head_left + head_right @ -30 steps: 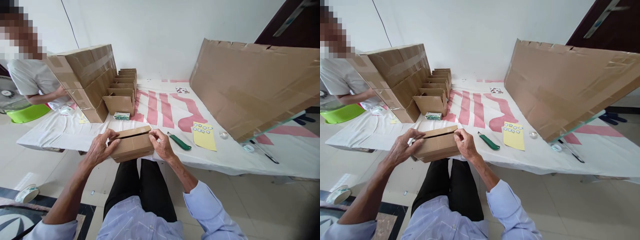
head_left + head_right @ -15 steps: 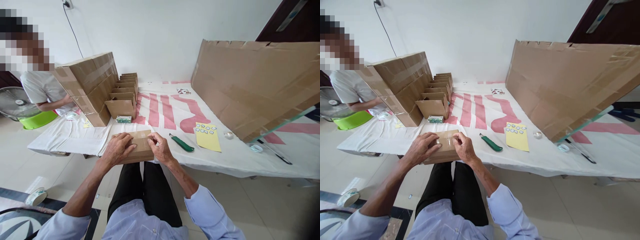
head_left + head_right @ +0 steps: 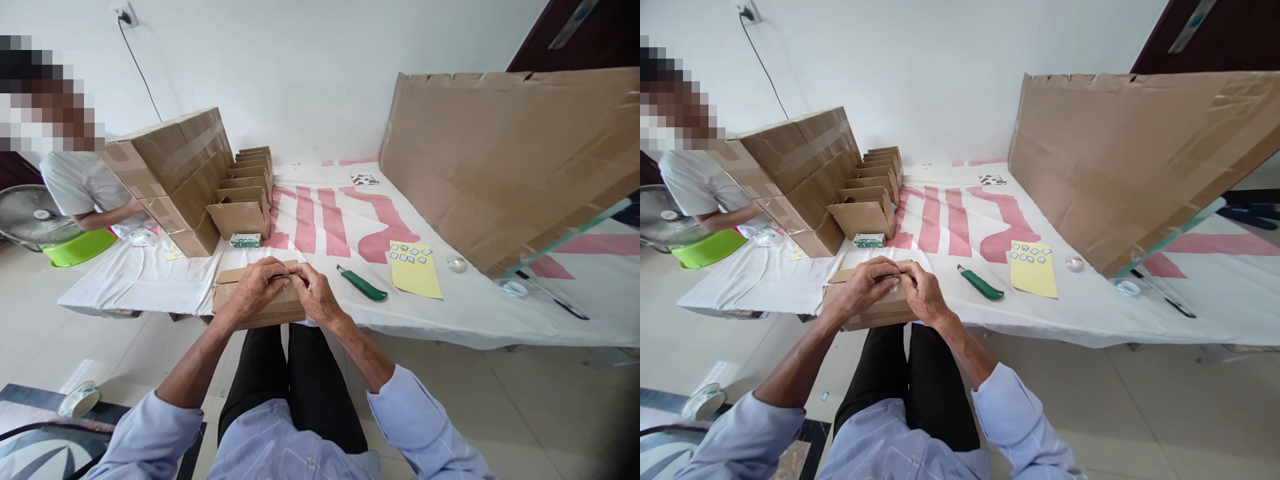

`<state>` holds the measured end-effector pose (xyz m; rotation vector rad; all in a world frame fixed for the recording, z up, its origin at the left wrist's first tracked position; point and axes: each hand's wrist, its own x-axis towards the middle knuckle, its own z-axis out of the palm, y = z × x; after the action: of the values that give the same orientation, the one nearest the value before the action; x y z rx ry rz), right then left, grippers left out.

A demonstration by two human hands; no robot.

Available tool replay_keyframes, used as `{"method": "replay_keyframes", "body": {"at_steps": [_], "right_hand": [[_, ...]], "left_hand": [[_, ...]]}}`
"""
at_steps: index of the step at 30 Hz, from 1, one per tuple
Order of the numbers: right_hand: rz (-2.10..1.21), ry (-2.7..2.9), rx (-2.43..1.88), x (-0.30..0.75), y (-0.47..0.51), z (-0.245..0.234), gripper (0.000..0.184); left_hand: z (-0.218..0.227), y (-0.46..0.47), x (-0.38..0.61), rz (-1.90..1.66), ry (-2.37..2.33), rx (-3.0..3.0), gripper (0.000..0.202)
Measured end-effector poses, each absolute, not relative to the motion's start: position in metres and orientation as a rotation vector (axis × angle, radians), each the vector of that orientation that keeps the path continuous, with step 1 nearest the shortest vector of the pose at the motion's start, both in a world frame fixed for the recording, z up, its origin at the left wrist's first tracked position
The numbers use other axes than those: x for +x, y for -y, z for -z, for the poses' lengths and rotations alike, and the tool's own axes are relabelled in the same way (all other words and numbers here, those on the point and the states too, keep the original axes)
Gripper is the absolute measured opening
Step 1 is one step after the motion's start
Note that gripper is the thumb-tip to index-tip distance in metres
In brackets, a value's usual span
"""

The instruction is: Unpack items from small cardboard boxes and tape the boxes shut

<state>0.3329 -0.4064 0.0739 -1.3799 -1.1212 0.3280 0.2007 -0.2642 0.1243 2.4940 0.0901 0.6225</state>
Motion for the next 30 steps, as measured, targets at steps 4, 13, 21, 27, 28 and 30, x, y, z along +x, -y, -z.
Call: {"method": "replay_keyframes", "body": {"at_steps": [4,13,21,27,28,30], "right_hand": [[-0.312,1.125,-1.376,0.333,0.408,-0.076,0.022],[-0.348,1.089,-1.370,0.333,0.408,-0.072,0.022],[-0.340,1.108,-1.351,0.333,0.409,-0.073,0.022],[-0.310,1.091,-1.434,0.336,0.409,-0.068,0.021],[-0.306,1.095,-1.439,0.336,0.409,-0.067,0.020],[-0.299,1.100,-1.448,0.336,0.411,-0.067,0.019]], "left_hand": [[-0.121,0.266,0.208,-0.692,-0.095,2.408,0.019],[-0.117,0.271,0.209,-0.791,-0.191,2.751,0.030],[-0.115,0.276,0.208,-0.820,-0.172,2.776,0.026],[-0.123,0.261,0.182,-0.907,-0.287,2.633,0.019],[-0.123,0.257,0.175,-0.901,-0.322,2.656,0.019],[-0.120,0.252,0.163,-0.882,-0.366,2.693,0.022]]}}
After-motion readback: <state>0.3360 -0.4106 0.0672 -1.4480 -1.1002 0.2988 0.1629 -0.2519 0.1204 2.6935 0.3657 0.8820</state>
